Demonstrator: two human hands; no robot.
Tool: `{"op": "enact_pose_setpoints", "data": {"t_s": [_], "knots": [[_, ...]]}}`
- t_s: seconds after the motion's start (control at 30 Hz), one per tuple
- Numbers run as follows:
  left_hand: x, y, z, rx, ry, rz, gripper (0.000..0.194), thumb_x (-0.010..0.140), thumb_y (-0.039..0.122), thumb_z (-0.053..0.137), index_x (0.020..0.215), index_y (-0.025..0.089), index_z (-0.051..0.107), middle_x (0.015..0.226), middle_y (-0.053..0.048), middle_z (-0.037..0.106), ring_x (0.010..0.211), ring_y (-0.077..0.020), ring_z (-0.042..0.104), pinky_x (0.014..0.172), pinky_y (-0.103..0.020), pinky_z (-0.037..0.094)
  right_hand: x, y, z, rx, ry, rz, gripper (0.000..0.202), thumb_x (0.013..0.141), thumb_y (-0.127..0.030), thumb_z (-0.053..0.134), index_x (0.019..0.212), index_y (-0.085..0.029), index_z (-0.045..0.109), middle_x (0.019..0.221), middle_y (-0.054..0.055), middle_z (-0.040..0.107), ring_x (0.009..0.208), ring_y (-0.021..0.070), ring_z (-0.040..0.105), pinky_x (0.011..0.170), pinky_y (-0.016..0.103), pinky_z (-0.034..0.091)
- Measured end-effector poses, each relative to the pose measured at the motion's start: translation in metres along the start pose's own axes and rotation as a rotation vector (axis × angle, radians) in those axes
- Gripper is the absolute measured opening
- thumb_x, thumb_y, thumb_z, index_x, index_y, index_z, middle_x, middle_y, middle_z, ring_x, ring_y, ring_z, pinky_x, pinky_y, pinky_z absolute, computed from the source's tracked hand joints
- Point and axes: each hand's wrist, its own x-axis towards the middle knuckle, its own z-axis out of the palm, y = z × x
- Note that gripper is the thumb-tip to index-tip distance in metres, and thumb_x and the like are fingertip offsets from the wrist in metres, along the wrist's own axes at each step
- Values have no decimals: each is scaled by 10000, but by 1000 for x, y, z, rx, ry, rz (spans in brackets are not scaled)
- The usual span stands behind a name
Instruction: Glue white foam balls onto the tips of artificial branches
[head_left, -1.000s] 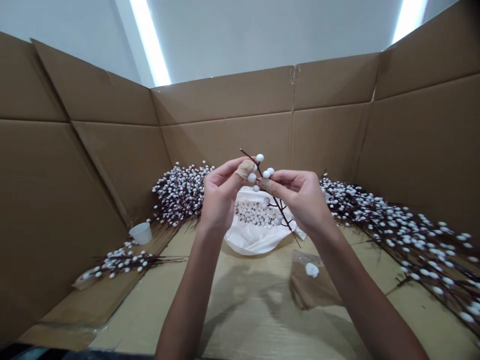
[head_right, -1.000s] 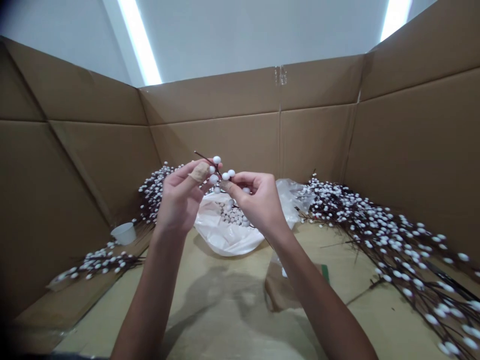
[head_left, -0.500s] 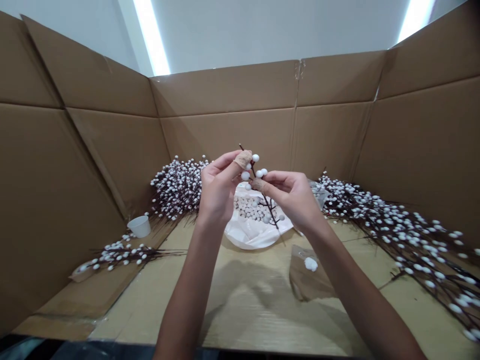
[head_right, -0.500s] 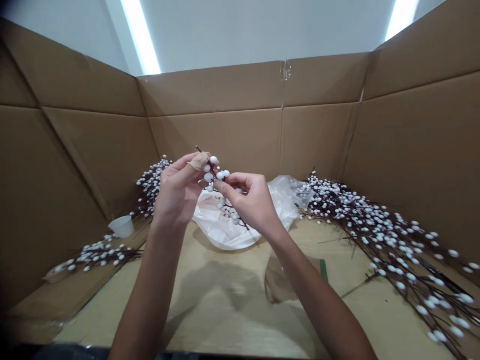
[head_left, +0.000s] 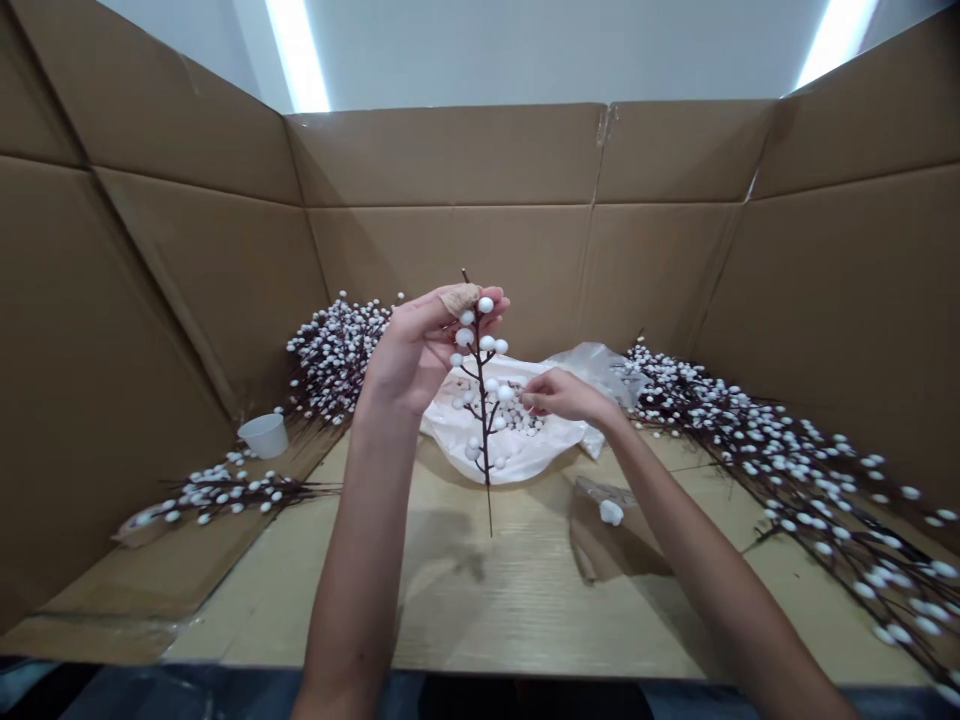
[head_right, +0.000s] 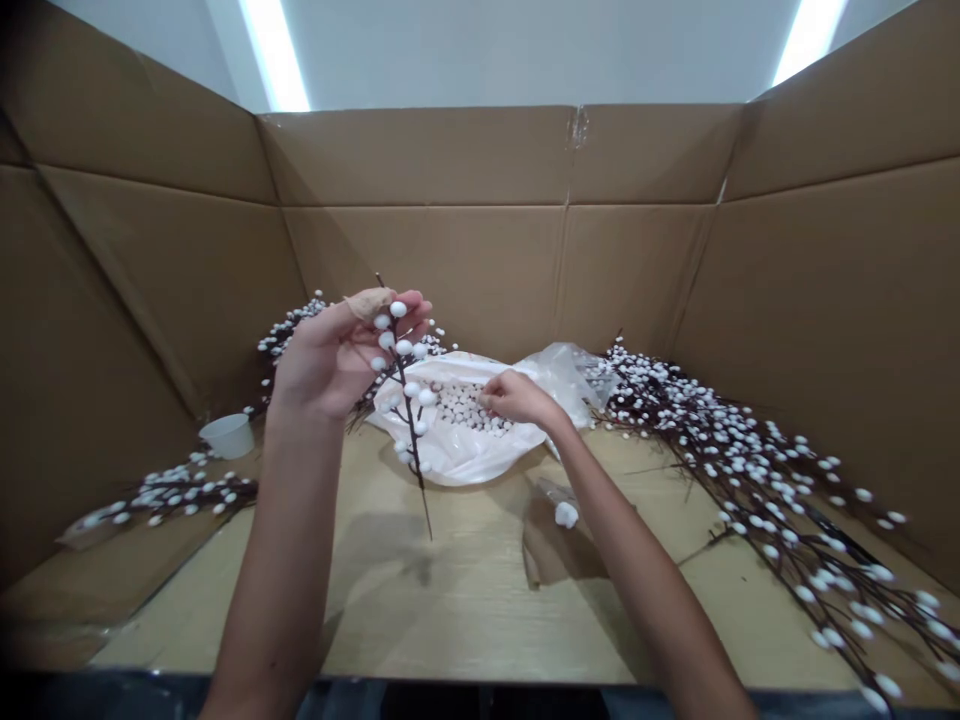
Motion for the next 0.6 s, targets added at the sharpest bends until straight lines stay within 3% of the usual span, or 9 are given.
{"op": "enact_pose_setpoints", "data": {"t_s": [0.1,0.17,0.27,0.37,0.5,0.6], "knots": [[-1,1,-2,-36,-20,-24,90,695,247,674,688,159,690,838,-68,742,999,-271,676,894,-396,550,11,19,14,10,-17,26,122,716,-153,609,604,-115,637,521,-6,562,501,89,491,534,229,423],[0,1,-4,-59,-44,-34,109,684,278,688,683,169,689,859,-82,745,1020,-305,666,869,-429,561,9,17,19,35,4,9,127,738,-214,606,675,-111,647,602,11,609,562,97,538,581,230,457],[3,0,-10,-83,-99,-59,135,671,314,701,674,180,690,875,-102,743,1043,-343,649,817,-458,577,-1,-4,21,255,175,-58,282,800,-385,575,836,-114,643,767,53,661,706,126,620,709,280,519],[4,0,-12,-79,-131,-70,152,671,330,705,677,179,685,882,-118,737,1074,-362,630,798,-471,577,-13,-35,23,495,382,-211,336,788,-459,615,864,-132,645,770,51,668,722,145,646,757,332,541],[2,0,-13,-46,-97,-49,140,684,321,692,671,182,681,900,-109,737,1091,-359,621,790,-463,577,-33,-70,30,568,495,-416,335,842,-481,570,879,-161,661,742,42,673,724,158,658,750,346,552],[-1,1,-11,-31,-97,-40,138,697,320,676,689,182,688,928,-105,736,1099,-358,617,788,-458,577,-47,-84,35,523,553,-538,313,879,-456,535,916,-178,673,782,42,680,757,166,658,745,336,545]]}}
